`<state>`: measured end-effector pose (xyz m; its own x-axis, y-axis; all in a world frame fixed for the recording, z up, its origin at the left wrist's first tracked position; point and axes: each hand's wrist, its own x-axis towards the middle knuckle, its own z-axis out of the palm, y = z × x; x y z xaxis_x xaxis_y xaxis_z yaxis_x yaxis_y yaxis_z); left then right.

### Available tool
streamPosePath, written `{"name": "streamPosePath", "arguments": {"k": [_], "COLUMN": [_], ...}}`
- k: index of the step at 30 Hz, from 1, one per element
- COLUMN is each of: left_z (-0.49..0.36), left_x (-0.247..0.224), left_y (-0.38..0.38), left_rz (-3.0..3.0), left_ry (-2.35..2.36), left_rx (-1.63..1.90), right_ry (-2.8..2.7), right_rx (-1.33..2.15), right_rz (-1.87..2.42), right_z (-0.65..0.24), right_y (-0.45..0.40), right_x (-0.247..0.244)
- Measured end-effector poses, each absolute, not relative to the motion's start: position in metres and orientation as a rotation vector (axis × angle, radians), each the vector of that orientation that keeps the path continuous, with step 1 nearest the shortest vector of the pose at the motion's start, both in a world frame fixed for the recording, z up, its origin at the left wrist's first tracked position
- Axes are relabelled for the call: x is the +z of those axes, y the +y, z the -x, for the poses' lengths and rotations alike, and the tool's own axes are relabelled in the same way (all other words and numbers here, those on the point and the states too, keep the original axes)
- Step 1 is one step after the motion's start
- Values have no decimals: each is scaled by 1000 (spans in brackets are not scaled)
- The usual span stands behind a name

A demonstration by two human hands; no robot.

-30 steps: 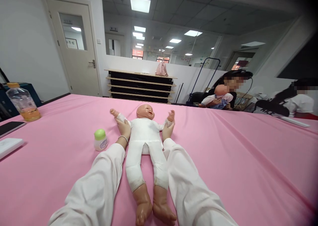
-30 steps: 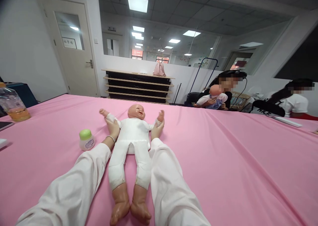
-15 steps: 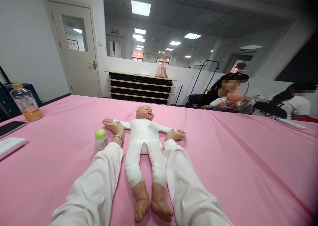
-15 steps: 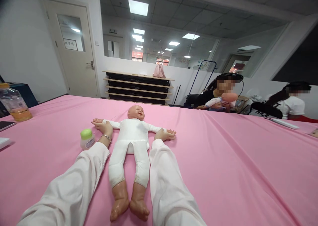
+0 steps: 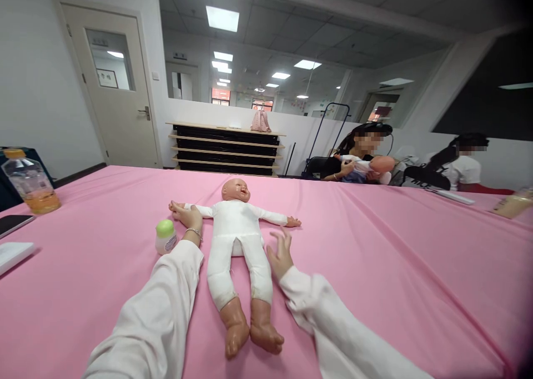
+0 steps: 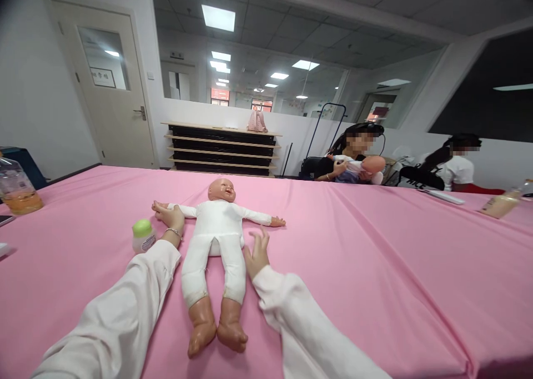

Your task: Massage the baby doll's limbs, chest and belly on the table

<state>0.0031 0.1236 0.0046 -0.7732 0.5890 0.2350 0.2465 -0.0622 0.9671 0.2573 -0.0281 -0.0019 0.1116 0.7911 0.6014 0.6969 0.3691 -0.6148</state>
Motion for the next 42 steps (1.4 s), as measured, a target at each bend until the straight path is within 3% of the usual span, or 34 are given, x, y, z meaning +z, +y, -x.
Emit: {"name": "streamPosePath", "arguments": {"k": [3, 9, 17, 42], "left_z": [-4, -4, 4, 1], "left_x": [3, 0, -8, 9], "left_y": [127, 134, 142, 111], "left_rz": [-808, -783, -772, -688], "left_ry": [2035, 2056, 2040, 2069], "left_rx": [1945, 1947, 1929, 2102], "right_ry": [-2060, -2285, -2243, -2170], "right_rx": [568, 681, 502, 503], "right_rz": [1218, 1248, 1433, 1482], "right_z": [-265, -274, -252, -245], "right_y": [-95, -176, -202, -208], "right_x": [-2, -16, -24, -18]}}
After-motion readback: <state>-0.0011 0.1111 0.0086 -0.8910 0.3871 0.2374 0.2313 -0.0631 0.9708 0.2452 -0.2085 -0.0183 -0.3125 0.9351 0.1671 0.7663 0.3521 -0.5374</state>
